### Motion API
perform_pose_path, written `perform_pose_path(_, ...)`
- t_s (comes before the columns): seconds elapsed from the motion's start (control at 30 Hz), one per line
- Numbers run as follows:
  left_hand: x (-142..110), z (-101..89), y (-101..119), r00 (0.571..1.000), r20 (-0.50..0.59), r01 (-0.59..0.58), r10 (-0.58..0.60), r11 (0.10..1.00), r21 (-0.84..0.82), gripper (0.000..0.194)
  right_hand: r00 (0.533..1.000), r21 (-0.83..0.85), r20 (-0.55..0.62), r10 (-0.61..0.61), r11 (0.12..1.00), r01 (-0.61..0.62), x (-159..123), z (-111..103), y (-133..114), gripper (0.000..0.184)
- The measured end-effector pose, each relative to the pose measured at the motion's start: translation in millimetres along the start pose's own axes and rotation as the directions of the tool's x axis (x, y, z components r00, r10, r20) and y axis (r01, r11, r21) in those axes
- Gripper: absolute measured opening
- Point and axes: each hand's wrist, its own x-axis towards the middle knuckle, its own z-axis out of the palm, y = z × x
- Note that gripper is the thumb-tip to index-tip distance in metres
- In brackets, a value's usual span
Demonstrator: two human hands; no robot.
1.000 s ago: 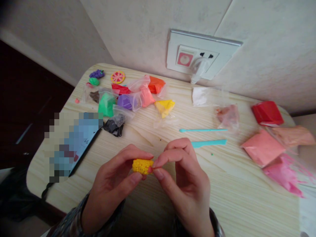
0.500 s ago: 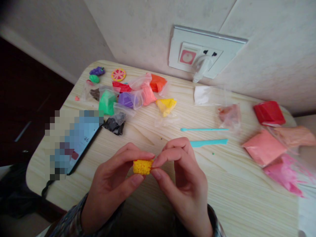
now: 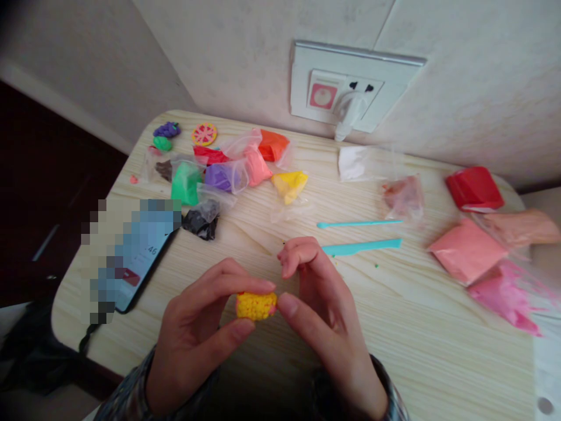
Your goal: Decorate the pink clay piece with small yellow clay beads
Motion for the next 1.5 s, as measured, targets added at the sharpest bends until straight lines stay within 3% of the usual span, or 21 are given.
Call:
perform_pose_path(0.3, 1.8, -0.2, 0.7, 1.000, 0.011, 0.011, -0.011, 1.000, 0.017, 0.021, 1.000, 0.085, 0.005, -0.011, 0.996, 0.010, 0.7, -1.8, -1.9, 0.020)
perform_pose_path(0.63, 1.1, 0.3, 0.2, 1.000, 0.011, -0.010, 0.010, 1.000, 0.019, 0.023, 1.000, 0.011, -0.029, -0.006, 1.000, 0.007, 0.8, 5.1, 0.1, 0.020)
perform_pose_path(0.77, 0.3, -2.0, -0.7, 0.999, 0.031, -0.026, 0.026, 1.000, -0.004, 0.027, 0.999, 0.028, -0.036, -0.020, 0.999, 0.021, 2.6, -1.2, 1.8, 0.026)
perform_pose_path(0.87, -0.1, -2.7, -2.7, 1.000, -0.013, -0.005, 0.005, 0.999, -0.032, 0.023, 0.986, 0.012, -0.129, -0.102, 0.994, 0.105, 4.0, -13.3, 0.8, 0.025)
perform_pose_path(0.93, 0.4, -1.6, -3.9, 0.993, -0.117, 0.006, -0.018, 0.995, -0.104, 0.018, 0.957, -0.129, -0.246, -0.154, 0.984, 0.125, 5.0, -20.2, -0.6, 0.015)
perform_pose_path(1.03, 2.4, 1.5, -4.2, 0.967, -0.251, -0.010, -0.050, 0.973, -0.230, 0.015, 0.923, -0.473, -0.296, -0.246, 0.877, 0.082, 7.5, -22.2, -1.4, 0.001)
perform_pose_path(1.17, 4.9, 3.1, -3.4, 0.951, -0.299, -0.007, -0.077, 0.963, -0.270, 0.014, 0.926, -0.777, -0.152, -0.346, 0.621, 0.104, 12.6, -12.1, 3.1, 0.008)
perform_pose_path(1.33, 4.5, -0.5, -5.8, 0.929, -0.360, -0.006, -0.088, 0.968, -0.253, 0.013, 0.912, -0.890, -0.090, -0.399, 0.443, 0.106, 15.6, -1.4, 13.3, 0.012)
perform_pose_path(1.5, 3.6, -0.6, -5.7, 0.933, -0.338, 0.028, -0.126, 0.959, -0.280, 0.012, 0.921, -0.908, -0.039, -0.388, 0.398, 0.130, 15.1, 5.1, 18.0, 0.014)
